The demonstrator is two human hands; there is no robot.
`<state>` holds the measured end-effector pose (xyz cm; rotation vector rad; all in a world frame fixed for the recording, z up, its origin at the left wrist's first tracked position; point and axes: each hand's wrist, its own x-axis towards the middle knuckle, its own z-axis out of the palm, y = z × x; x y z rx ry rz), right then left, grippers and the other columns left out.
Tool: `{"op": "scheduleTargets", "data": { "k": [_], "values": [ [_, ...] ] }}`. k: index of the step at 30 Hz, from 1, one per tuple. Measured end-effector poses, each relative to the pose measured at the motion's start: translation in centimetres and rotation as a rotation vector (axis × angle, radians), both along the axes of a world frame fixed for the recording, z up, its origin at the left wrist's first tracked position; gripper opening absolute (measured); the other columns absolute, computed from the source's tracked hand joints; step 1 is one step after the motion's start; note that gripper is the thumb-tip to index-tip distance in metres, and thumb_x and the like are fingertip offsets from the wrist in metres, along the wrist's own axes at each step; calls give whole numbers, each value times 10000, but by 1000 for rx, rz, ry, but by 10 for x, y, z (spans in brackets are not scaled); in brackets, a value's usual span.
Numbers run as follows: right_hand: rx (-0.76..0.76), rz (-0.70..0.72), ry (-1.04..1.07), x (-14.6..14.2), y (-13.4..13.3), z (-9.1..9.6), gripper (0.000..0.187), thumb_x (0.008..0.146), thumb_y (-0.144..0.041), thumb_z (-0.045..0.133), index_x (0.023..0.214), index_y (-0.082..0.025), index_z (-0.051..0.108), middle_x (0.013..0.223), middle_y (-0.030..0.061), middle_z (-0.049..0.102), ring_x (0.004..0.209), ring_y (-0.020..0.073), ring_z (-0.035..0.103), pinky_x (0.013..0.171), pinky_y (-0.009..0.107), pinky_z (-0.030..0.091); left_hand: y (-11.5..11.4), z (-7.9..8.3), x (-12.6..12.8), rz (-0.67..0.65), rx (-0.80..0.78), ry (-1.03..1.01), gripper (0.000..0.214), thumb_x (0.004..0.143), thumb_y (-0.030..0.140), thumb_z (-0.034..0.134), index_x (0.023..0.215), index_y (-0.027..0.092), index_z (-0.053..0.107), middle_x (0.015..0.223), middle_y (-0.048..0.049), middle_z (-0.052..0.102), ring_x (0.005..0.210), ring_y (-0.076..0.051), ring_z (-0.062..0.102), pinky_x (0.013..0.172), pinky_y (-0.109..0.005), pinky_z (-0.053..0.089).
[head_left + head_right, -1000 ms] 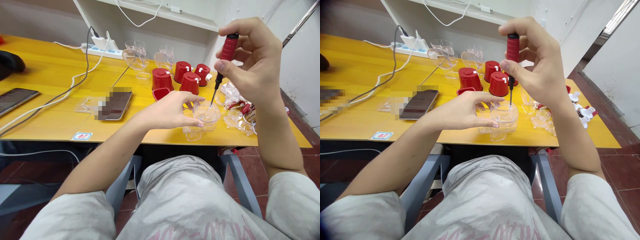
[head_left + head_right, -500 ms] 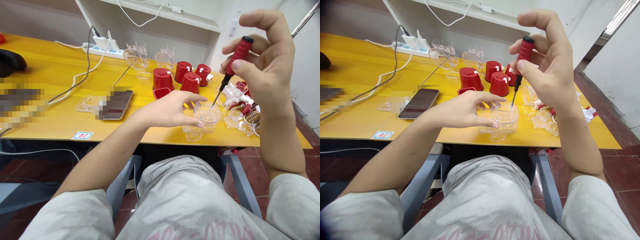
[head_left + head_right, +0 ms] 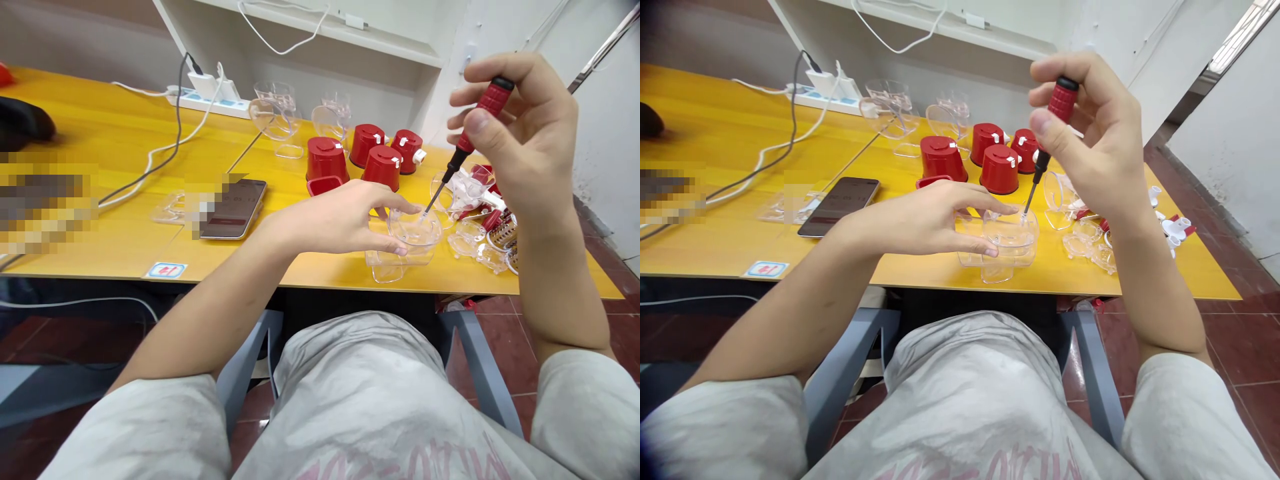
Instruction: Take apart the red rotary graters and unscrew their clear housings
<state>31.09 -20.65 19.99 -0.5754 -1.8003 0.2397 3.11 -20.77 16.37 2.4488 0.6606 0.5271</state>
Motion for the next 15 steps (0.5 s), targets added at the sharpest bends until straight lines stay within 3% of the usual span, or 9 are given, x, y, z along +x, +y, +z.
{"op": "scheduleTargets", "data": {
  "k": [3,6,8,10,12,15],
  "values": [
    [85,-103,-38,2,4,-1,678,784,-706,1086,1351,-390,888,1320,49,796,960,211,703,779,369,703,0,0,0,2,-6,2,632,972,504,907,1535,224,847,1602,-132,827,1426,-343,805,1221,-425,623],
    [71,19,30,3,8,-4,777,774,-679,1100,1455,-415,838,1544,32,737,1020,209,759,845,384,752,1,-1,0,-1,-11,-1,622,975,493,900,1534,226,846,1600,-127,829,1417,-336,811,1202,-417,630],
    [24,123,91,3,9,-6,772,756,-687,1100,1429,-413,836,1493,29,759,1081,244,813,937,426,778,1,-2,0,-5,-9,-4,629,975,492,901,1539,220,843,1597,-131,830,1411,-337,814,1189,-414,635],
    [-35,140,103,2,7,-7,708,762,-716,1077,1360,-405,859,1346,34,800,1077,269,826,991,465,779,1,-2,0,-2,-3,-1,642,970,501,908,1543,220,842,1591,-133,832,1409,-341,813,1189,-415,633],
    [-16,49,62,1,4,-7,647,777,-726,1055,1310,-404,881,1276,49,799,1080,275,793,985,463,768,1,-2,0,3,2,8,644,971,498,909,1549,222,840,1588,-135,833,1412,-343,811,1191,-413,631],
    [96,-109,-11,1,1,-6,634,795,-744,1030,1329,-434,889,1343,56,770,1087,261,702,863,400,744,1,-2,0,6,2,18,641,977,485,908,1558,224,837,1593,-141,827,1424,-345,804,1210,-413,618]
  ]
}}
